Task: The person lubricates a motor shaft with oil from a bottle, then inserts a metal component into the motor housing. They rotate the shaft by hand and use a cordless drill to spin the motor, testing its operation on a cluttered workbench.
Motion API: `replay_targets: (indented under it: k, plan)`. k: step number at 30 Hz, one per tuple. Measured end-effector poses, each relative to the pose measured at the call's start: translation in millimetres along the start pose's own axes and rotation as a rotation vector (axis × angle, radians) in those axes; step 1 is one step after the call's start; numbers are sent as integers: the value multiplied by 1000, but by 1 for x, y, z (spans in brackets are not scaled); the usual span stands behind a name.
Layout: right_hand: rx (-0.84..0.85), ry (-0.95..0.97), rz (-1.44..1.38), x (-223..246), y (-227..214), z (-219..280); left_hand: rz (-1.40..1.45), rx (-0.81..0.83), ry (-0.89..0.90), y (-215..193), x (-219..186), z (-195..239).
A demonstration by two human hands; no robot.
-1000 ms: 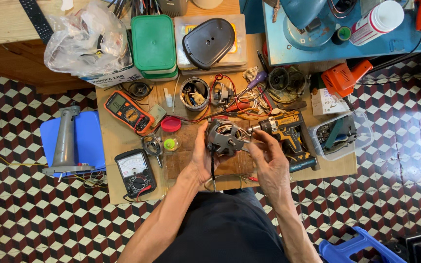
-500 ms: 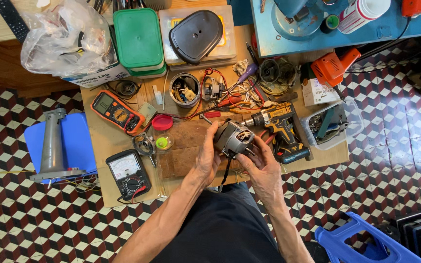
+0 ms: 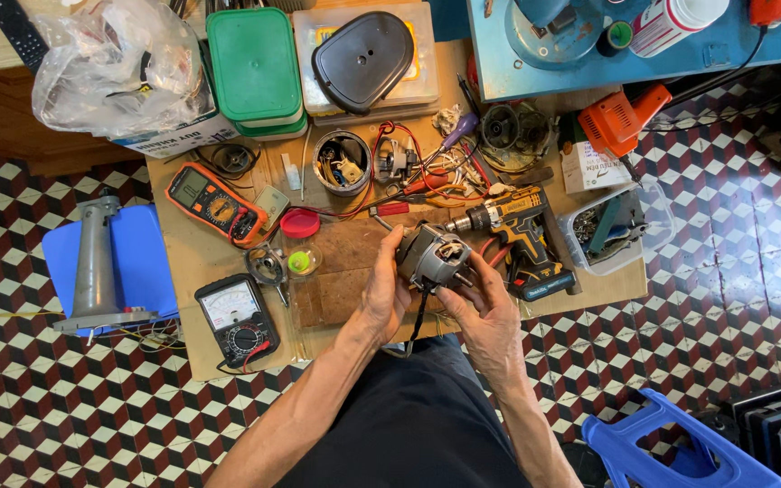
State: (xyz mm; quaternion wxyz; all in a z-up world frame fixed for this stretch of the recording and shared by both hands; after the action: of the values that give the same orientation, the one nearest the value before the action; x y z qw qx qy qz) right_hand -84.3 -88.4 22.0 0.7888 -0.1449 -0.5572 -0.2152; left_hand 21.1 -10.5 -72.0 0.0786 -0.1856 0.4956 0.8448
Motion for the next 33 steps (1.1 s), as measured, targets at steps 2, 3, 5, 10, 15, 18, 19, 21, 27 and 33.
replay_targets:
  k: [2, 3, 5, 10, 15, 18, 19, 21, 27, 33]
  plan:
    - [-9, -21, 64, 6, 1, 0, 44, -16, -31, -3, 3, 0]
    - [-15, -32, 97, 10, 0, -1, 65, 14, -19, 0, 3, -1]
    - [-33, -26, 176, 14, 0, -1, 107, 75, 5, 5, 1, -4]
    - [-30, -24, 278, 20, 3, -3, 80, 57, -120, 6, 5, 0]
    - [-42, -51, 289, 20, 4, -3, 104, 99, -124, 12, 1, 5]
    - [-57, -48, 293, 18, 4, -2, 132, 127, -102, 15, -1, 7]
    - [-55, -79, 305, 20, 4, -2, 134, 136, -101, 16, -2, 7]
    - [-51, -141, 328, 23, 6, -1, 142, 153, -102, 16, -3, 8]
    - [-76, -126, 206, 16, 3, 2, 179, 187, -81, 20, -7, 12]
    - [-29, -128, 132, 7, 1, 3, -21, 101, -60, 12, -18, 13]
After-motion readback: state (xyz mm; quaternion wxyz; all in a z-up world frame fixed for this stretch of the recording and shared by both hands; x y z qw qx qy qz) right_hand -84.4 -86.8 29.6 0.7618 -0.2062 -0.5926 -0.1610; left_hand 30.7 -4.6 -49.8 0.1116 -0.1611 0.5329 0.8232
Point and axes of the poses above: each hand's wrist, its own z-axis away from the middle knuckle, its own y-axis out of the palm, x = y × z, the point moved 8 cm from there along -z, towards the middle knuckle, and after that the axes turned 15 degrees about x, right-handed, at the moved point
